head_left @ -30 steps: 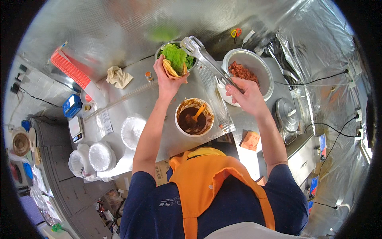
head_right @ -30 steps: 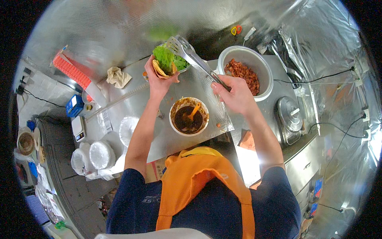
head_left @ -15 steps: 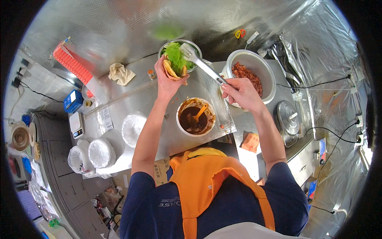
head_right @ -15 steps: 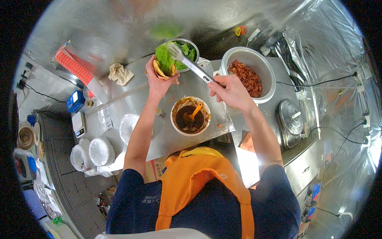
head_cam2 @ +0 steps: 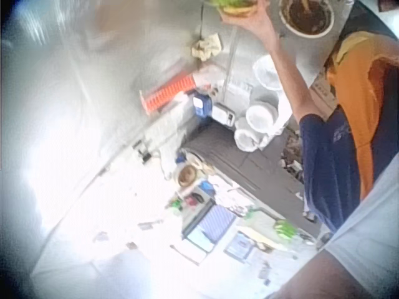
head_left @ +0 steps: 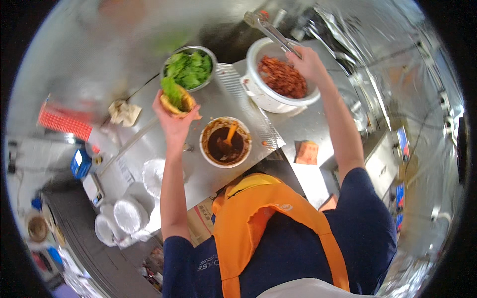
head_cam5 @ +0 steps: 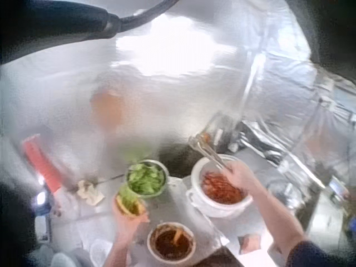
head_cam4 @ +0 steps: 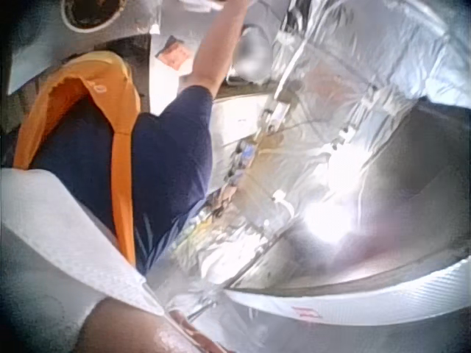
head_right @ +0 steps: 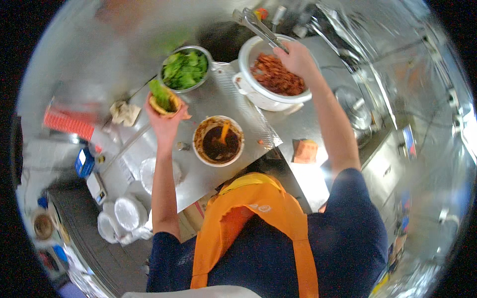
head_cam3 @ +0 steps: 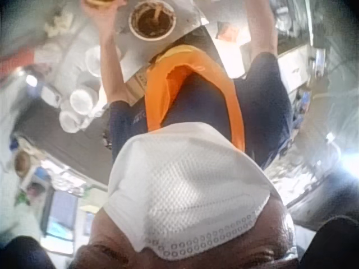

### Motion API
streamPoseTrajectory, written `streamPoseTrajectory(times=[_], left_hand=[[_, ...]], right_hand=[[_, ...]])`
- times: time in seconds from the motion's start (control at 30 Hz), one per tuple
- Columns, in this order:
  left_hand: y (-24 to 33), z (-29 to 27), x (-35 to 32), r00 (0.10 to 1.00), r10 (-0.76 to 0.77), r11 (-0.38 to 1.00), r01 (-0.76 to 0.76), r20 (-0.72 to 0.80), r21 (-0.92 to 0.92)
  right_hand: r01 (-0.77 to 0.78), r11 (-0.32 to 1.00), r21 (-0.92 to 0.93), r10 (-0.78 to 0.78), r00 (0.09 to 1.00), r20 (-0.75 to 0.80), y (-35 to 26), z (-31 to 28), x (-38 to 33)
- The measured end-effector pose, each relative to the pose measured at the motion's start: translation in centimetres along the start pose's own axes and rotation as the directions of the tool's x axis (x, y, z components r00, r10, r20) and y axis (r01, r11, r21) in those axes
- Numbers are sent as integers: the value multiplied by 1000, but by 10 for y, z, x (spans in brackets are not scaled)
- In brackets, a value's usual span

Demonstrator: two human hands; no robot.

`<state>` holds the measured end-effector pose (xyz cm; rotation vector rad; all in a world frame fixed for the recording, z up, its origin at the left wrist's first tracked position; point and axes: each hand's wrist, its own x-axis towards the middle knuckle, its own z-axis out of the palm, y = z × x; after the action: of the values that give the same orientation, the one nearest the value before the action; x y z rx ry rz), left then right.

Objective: The person assembles tacos by filling tortillas with sauce, lettuce, and meat using tongs. They place the finished tacos into a plastic bag, seal it, and attach a receipt to the package.

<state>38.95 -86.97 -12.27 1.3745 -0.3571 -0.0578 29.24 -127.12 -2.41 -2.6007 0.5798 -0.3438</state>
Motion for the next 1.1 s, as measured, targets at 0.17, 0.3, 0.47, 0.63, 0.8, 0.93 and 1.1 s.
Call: streamPoseTrajectory(times=[0.17,0.3,0.47,0.63,0.8,0.93,1.1], left_hand=[[-7,27,-16,996,18,993,-28,88,115],[-13,61,-21,990,-29,994,14,139,110],[-20,90,-26,977,81,965,-127,199,230],[-27,108,-36,974,-27,998,14,223,61],[-16,138,-30,974,22,996,-41,225,78],[-13,156,-30,968,19,999,-30,251,40],[-21,170,-29,972,39,990,-69,232,121]], right_hand=[[63,889,-454,105,937,334,72,-39,-7],[-74,905,-418,218,925,310,126,7,8],[254,953,-163,-143,856,496,138,18,12],[382,831,-404,-151,854,497,116,-21,-11],[418,771,-480,-279,900,336,125,52,0],[401,797,-451,-184,873,452,131,68,17],[276,896,-347,-133,914,384,132,27,2]])
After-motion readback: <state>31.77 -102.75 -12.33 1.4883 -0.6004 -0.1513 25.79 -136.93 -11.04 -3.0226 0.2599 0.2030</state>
